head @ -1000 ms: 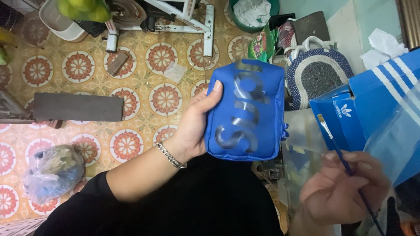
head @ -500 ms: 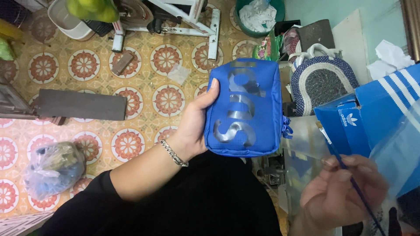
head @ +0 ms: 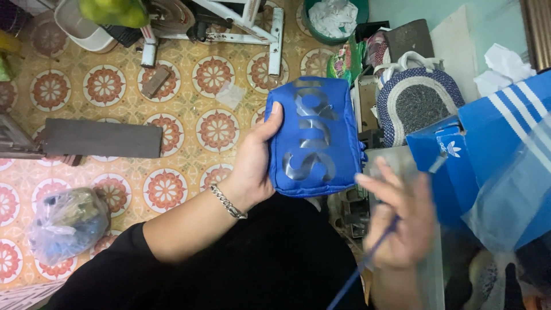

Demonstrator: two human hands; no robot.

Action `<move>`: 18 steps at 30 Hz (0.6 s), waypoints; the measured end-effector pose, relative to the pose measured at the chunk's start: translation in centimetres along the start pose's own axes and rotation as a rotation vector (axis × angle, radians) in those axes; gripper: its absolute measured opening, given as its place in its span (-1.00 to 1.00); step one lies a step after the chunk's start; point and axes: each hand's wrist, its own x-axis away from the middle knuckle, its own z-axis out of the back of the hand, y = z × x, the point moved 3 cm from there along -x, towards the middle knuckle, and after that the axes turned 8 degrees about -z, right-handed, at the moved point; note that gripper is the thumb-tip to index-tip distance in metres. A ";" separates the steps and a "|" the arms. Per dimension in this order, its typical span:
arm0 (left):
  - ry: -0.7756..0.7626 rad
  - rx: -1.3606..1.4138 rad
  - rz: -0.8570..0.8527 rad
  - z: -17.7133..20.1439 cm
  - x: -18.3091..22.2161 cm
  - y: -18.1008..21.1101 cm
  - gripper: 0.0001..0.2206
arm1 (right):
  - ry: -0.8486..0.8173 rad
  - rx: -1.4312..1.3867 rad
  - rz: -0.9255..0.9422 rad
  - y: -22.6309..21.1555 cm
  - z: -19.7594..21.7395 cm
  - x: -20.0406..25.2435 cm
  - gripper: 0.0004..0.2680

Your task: Using a fine paintbrush to detail or touch up the logo on a blue pouch.

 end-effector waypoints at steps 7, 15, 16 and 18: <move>0.032 -0.059 0.002 -0.5 0.6 0.1 -0.42 | -0.130 -0.334 0.222 -1.0 -1.6 -0.2 -0.58; -0.148 -0.018 -0.162 2.4 -1.0 -0.9 -0.46 | -0.482 -0.694 0.141 5.3 0.0 1.8 -0.76; -0.231 -0.004 -0.200 2.8 -1.2 -1.0 -0.48 | 0.004 -0.644 0.221 3.3 0.1 0.7 -0.67; -0.320 0.007 -0.236 3.4 -1.3 -1.1 -0.50 | 0.496 -0.571 0.272 2.2 0.2 1.5 -0.52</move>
